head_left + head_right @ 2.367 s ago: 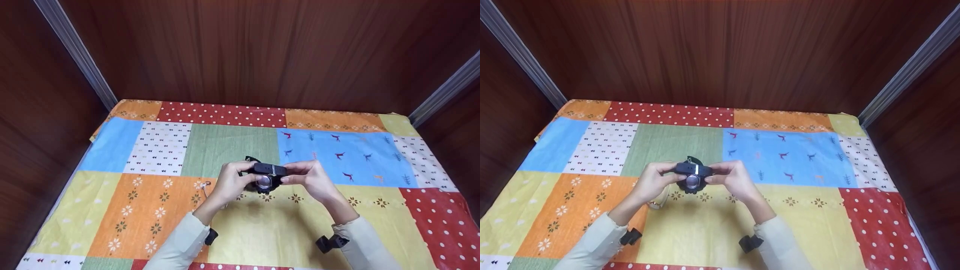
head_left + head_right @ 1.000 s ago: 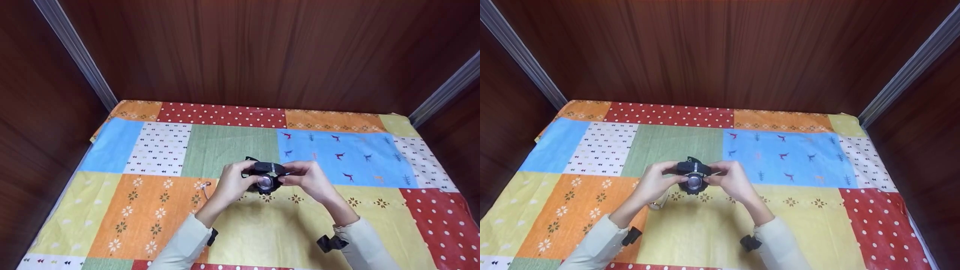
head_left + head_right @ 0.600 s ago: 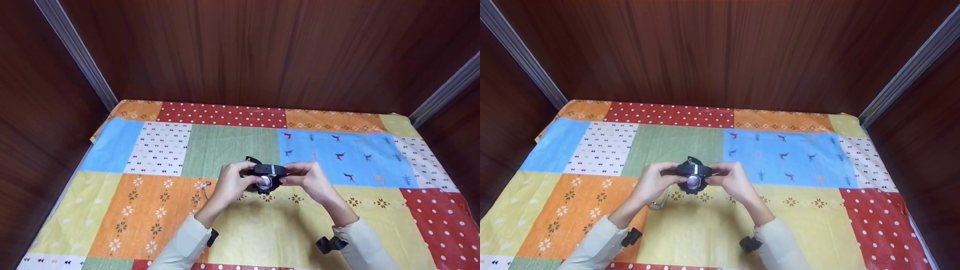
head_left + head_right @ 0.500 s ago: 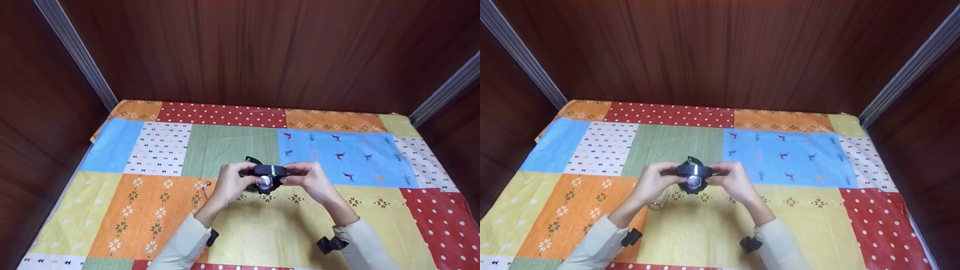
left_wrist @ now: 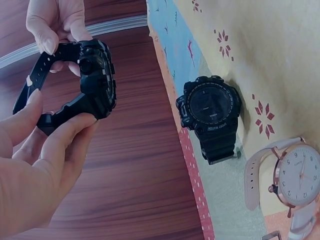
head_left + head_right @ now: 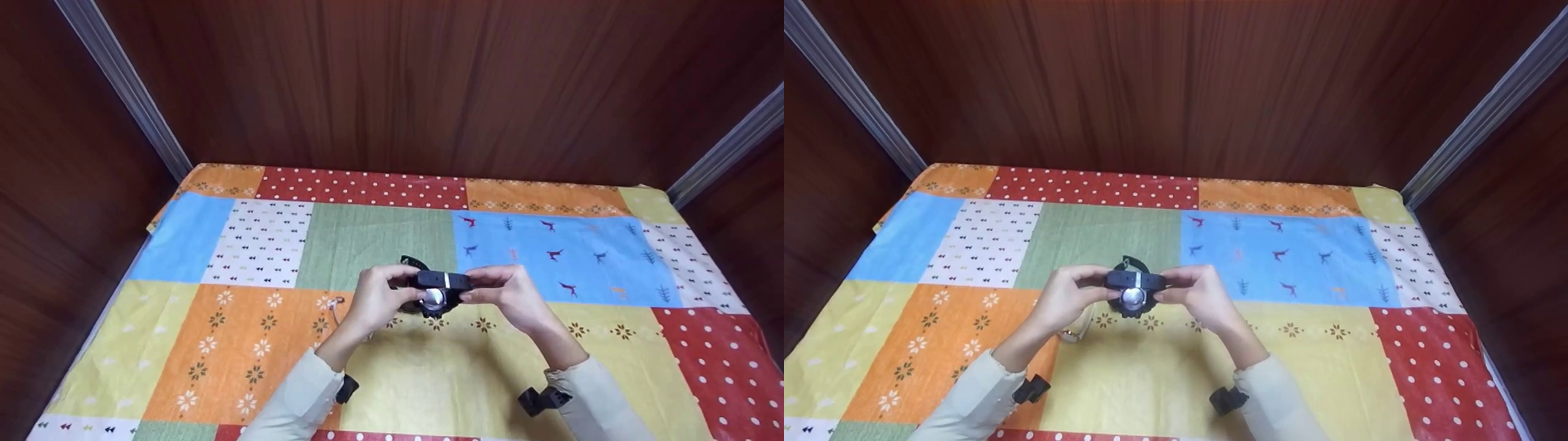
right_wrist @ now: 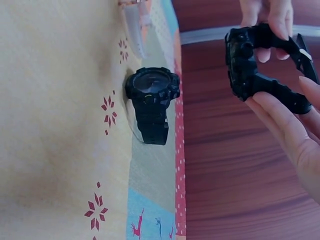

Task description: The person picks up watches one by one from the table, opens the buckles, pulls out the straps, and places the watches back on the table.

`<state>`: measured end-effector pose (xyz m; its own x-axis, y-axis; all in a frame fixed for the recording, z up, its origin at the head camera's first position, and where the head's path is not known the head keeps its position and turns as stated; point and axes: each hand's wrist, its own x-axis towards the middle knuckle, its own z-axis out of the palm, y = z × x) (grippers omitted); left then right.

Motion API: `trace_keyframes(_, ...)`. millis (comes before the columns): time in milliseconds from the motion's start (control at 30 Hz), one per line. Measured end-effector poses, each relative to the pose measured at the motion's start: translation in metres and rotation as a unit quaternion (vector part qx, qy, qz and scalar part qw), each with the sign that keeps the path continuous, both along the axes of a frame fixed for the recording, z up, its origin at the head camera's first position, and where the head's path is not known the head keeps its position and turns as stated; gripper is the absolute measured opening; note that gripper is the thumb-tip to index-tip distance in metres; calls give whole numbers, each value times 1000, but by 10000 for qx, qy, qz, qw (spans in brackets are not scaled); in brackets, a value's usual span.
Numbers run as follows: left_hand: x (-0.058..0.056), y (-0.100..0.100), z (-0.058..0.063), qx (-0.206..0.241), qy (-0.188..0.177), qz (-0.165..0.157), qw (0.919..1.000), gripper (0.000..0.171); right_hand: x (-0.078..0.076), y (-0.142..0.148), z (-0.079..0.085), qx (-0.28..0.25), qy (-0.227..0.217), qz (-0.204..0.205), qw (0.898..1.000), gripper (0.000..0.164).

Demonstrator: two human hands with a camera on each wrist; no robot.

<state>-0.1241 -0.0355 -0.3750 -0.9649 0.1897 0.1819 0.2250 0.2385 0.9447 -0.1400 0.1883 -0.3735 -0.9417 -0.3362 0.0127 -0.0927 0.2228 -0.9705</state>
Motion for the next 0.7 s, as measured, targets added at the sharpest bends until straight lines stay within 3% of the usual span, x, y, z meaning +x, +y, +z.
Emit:
trace_keyframes(333,1,-2,-1,173,-29,-23,9998,26,0,2,-3,-248,-28,34,9997,32)
trace_keyframes(700,1,-7,-5,962,-523,-361,9933,27,0,5,-9,-1390,-339,363,9890,31)
